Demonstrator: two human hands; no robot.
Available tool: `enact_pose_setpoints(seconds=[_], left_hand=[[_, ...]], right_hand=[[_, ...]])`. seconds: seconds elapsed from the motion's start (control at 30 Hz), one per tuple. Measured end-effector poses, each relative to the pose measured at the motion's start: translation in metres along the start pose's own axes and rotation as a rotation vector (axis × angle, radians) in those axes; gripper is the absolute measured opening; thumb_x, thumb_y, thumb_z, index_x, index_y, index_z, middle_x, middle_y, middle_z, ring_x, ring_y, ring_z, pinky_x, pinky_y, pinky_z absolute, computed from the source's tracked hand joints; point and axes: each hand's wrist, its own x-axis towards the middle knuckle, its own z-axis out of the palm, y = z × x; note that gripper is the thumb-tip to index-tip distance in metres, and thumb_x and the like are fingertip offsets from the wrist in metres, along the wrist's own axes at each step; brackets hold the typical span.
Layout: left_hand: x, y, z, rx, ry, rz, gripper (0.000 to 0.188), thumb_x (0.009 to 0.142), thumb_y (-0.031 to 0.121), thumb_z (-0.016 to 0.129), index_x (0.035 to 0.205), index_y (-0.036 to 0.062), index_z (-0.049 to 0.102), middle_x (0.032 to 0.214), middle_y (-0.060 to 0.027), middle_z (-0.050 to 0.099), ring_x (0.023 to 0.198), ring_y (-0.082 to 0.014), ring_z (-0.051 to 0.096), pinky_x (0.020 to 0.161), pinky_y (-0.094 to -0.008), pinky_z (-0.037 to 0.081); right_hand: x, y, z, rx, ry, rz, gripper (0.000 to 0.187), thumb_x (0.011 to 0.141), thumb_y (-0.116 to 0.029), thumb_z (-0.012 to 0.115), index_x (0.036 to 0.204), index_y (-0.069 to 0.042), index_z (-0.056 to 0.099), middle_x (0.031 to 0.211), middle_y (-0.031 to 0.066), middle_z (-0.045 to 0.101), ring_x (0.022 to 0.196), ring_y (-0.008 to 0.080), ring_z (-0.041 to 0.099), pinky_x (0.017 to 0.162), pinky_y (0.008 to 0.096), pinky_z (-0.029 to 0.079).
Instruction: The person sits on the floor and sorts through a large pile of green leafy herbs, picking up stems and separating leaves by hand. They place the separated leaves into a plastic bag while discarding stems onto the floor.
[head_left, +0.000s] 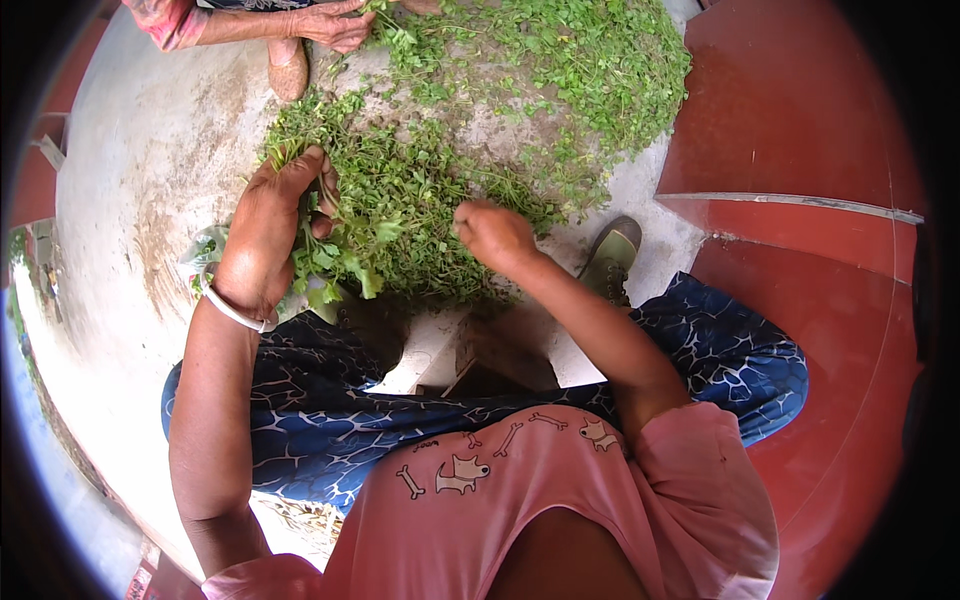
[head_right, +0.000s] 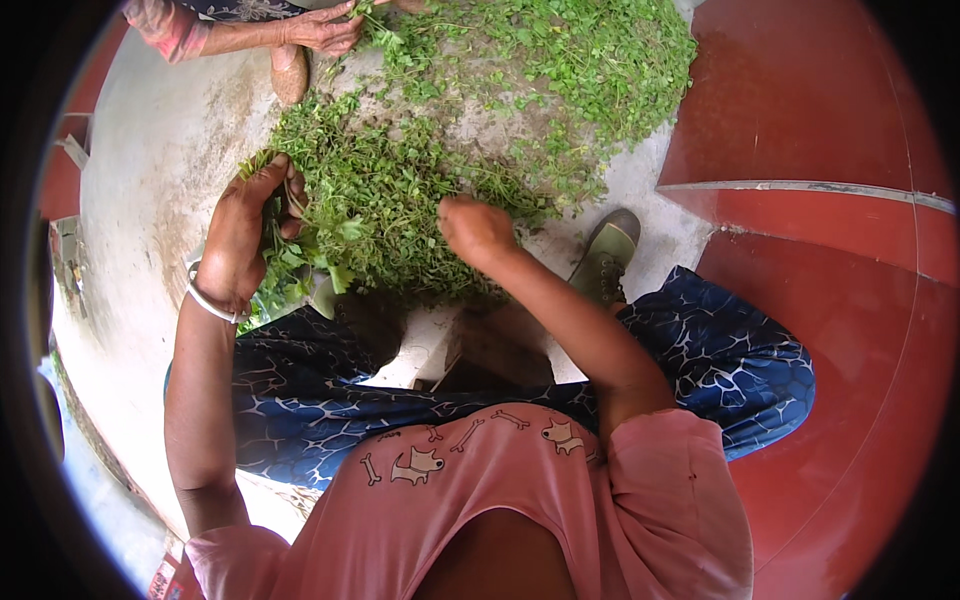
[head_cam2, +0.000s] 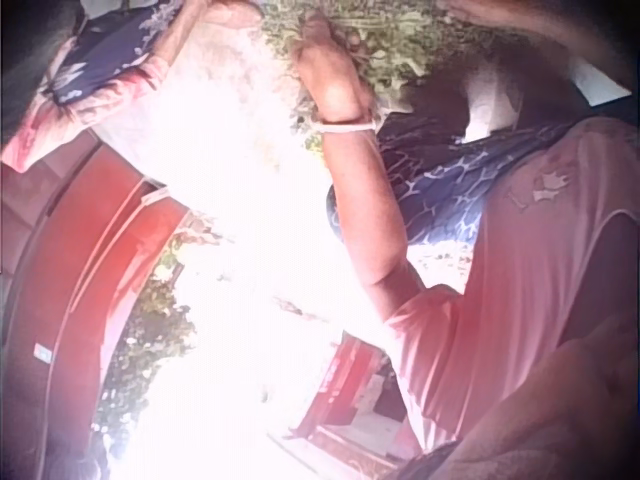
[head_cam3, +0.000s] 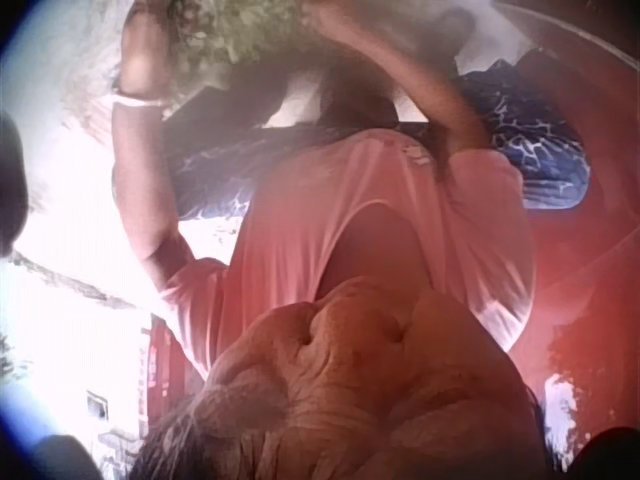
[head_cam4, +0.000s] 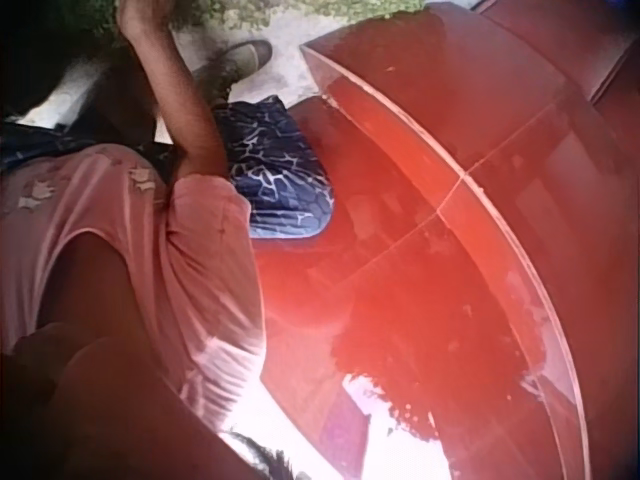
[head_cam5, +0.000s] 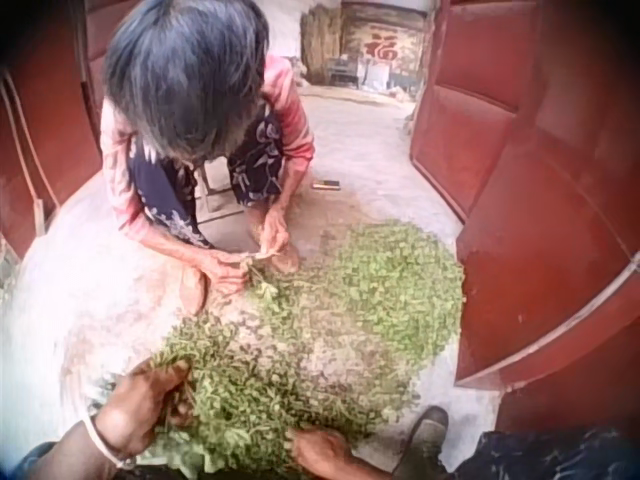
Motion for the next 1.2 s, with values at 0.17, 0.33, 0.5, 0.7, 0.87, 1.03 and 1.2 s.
enact_pose_setpoints(seconds=[0.17,0.33,0.5,0.7,0.87,1.03,1.2], left_hand=[[-0.007,0.006,0.007,-0.039,-0.112,0.050,0.018,0.095,0.022,0.046,0.086,0.0063,0.051,0.073,-0.0038,0.058,0.066,-0.0117,0.058,0.057,-0.0215,0.042],[-0.002,0.002,0.015,-0.062,-0.085,0.083,0.023,0.094,0.023,0.050,0.075,0.0098,0.045,0.059,0.0022,0.039,0.049,-0.0083,0.034,0.048,-0.0245,0.030],[0.000,-0.001,0.007,0.069,0.002,0.097,0.024,0.090,0.025,0.057,0.074,0.0115,0.047,0.058,0.0048,0.038,0.048,-0.0059,0.031,0.046,-0.0227,0.028],[0.001,-0.008,0.015,0.240,-0.087,0.163,0.014,0.088,0.023,0.061,0.082,0.0101,0.058,0.062,0.0079,0.043,0.050,-0.0026,0.033,0.046,-0.0197,0.027],[0.006,-0.019,0.013,0.389,-0.133,0.222,0.016,0.091,0.020,0.055,0.094,0.0065,0.063,0.061,0.0082,0.042,0.051,-0.0019,0.034,0.046,-0.0197,0.027],[0.011,-0.034,0.018,0.590,-0.173,0.634,0.014,0.092,0.011,0.053,0.099,0.0027,0.062,0.072,0.0010,0.054,0.064,-0.0079,0.048,0.058,-0.0215,0.040],[0.000,-0.030,0.022,1.006,-0.335,0.827,0.055,0.062,-0.012,0.049,0.113,0.0065,0.057,0.117,-0.0151,0.054,0.105,-0.0327,0.055,0.086,-0.0371,0.048]], right_hand=[[0.023,0.062,-0.020,-0.086,0.161,0.276,0.014,0.083,-0.020,0.060,0.094,-0.012,0.057,0.096,0.0109,0.060,0.081,0.0312,0.060,0.067,0.0415,0.049],[0.036,0.139,0.037,0.249,0.396,0.189,0.022,0.080,-0.025,0.064,0.098,-0.013,0.058,0.097,0.0131,0.059,0.083,0.0326,0.059,0.072,0.0426,0.046],[0.042,0.076,-0.036,0.263,0.048,0.371,0.018,0.084,-0.022,0.062,0.096,-0.010,0.059,0.091,0.0067,0.060,0.075,0.0207,0.059,0.065,0.0345,0.047],[0.042,0.050,-0.095,0.833,-0.106,0.423,0.016,0.088,-0.022,0.059,0.095,-0.007,0.059,0.085,0.0009,0.062,0.067,0.0066,0.054,0.054,0.0206,0.042],[0.037,0.000,-0.110,1.108,-0.317,0.362,0.015,0.088,-0.021,0.058,0.096,-0.008,0.057,0.080,0.0035,0.064,0.056,0.0059,0.054,0.048,0.0193,0.039],[0.033,-0.020,-0.093,1.097,-0.461,0.279,0.015,0.088,-0.021,0.058,0.095,-0.009,0.059,0.076,0.0036,0.062,0.049,0.0058,0.051,0.044,0.0189,0.038],[0.022,-0.053,-0.093,0.917,-0.621,0.170,0.018,0.087,-0.022,0.059,0.097,-0.007,0.060,0.075,-0.0003,0.059,0.058,0.0056,0.054,0.044,0.0183,0.039]])
